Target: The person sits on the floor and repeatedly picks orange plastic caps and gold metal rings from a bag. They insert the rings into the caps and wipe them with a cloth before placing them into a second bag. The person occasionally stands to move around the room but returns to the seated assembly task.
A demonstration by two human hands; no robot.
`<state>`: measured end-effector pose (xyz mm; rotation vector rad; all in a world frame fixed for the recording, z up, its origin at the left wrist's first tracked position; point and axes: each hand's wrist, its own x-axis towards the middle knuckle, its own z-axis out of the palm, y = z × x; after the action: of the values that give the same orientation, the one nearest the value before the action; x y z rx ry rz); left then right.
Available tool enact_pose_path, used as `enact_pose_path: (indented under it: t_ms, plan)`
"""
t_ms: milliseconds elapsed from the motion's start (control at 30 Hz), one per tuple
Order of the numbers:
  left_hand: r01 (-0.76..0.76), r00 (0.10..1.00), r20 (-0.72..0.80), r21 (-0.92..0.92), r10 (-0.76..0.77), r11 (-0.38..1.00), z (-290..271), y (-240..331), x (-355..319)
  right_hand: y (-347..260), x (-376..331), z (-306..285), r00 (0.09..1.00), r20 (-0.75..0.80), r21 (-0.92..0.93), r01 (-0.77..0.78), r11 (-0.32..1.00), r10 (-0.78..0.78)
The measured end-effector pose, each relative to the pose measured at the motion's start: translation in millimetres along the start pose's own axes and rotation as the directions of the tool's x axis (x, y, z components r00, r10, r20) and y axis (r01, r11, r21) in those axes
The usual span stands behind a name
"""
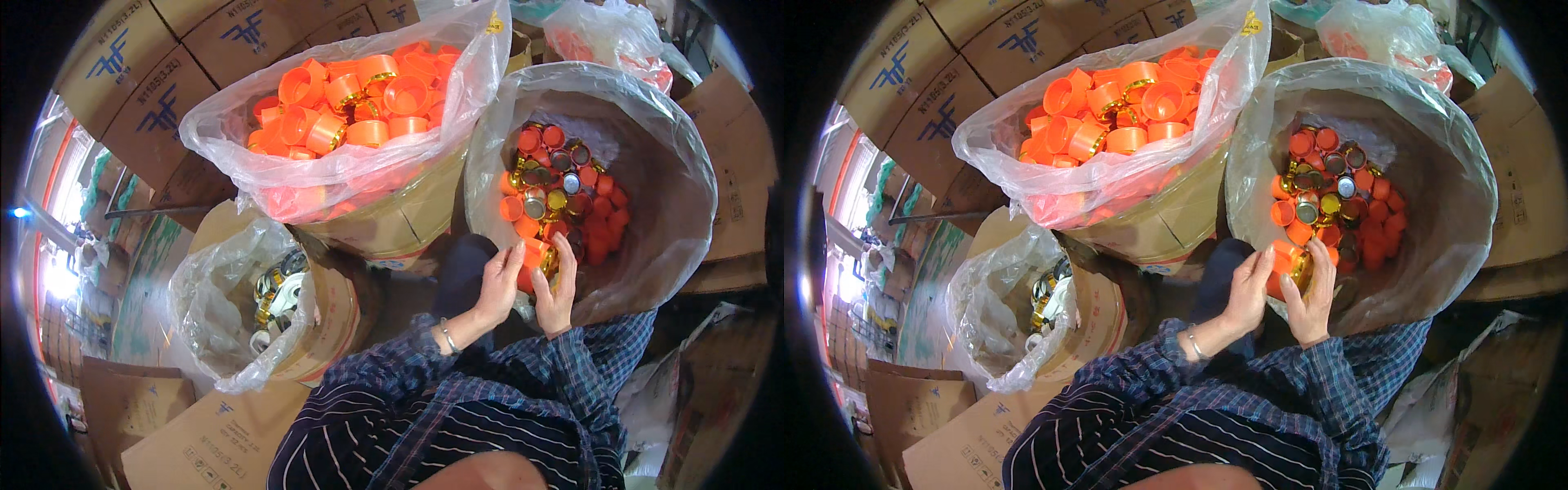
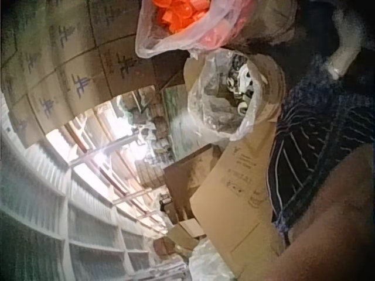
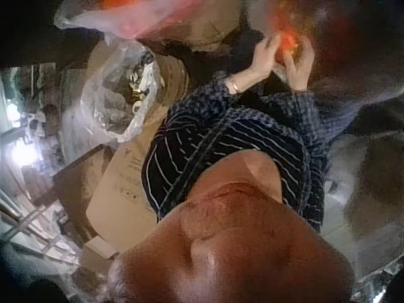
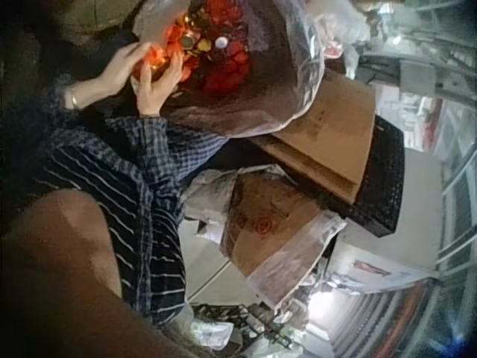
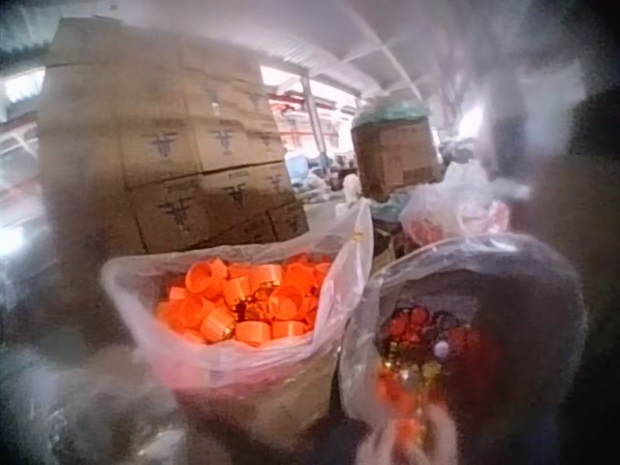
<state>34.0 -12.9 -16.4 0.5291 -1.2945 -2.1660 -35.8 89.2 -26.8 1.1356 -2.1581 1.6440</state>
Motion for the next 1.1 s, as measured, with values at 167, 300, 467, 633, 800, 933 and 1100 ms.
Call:
enact_pose_path:
  t_ms: [167,300,467,633,800,933,1100]
  plan:
    - [-0.453,0.882,0.091,0.44,0.463,0.775,-55,57,19,20,-29,-13,0.933,0.278,0.088,-0.262,0.961,0.228]
    - [-0.337,0.65,0.169,0.938,0.741,0.081,-107,177,58,54,-49,-21,0.879,0.382,-0.049,-0.288,0.956,0.285]
    - [-0.037,0.359,0.225,0.973,0.906,-0.227,-145,320,107,80,-76,-29,0.672,0.584,-0.407,-0.243,0.881,0.455]
    - [-0.545,0.527,0.228,0.83,0.818,0.119,-124,224,90,75,-79,-23,0.432,0.793,-0.444,-0.072,0.893,0.429]
    - [-0.409,0.907,0.408,0.8,0.103,0.439,-56,54,64,93,-37,-14,0.443,0.735,-0.524,-0.111,0.845,0.513]
    - [-0.407,0.833,0.458,0.887,-0.31,0.216,-11,-17,114,158,13,-4,0.579,0.507,-0.636,-0.25,0.73,0.639]
    - [-0.366,0.757,0.241,0.926,-0.608,-0.09,8,-127,192,281,39,3,0.503,0.352,-0.699,-0.419,0.579,0.789]
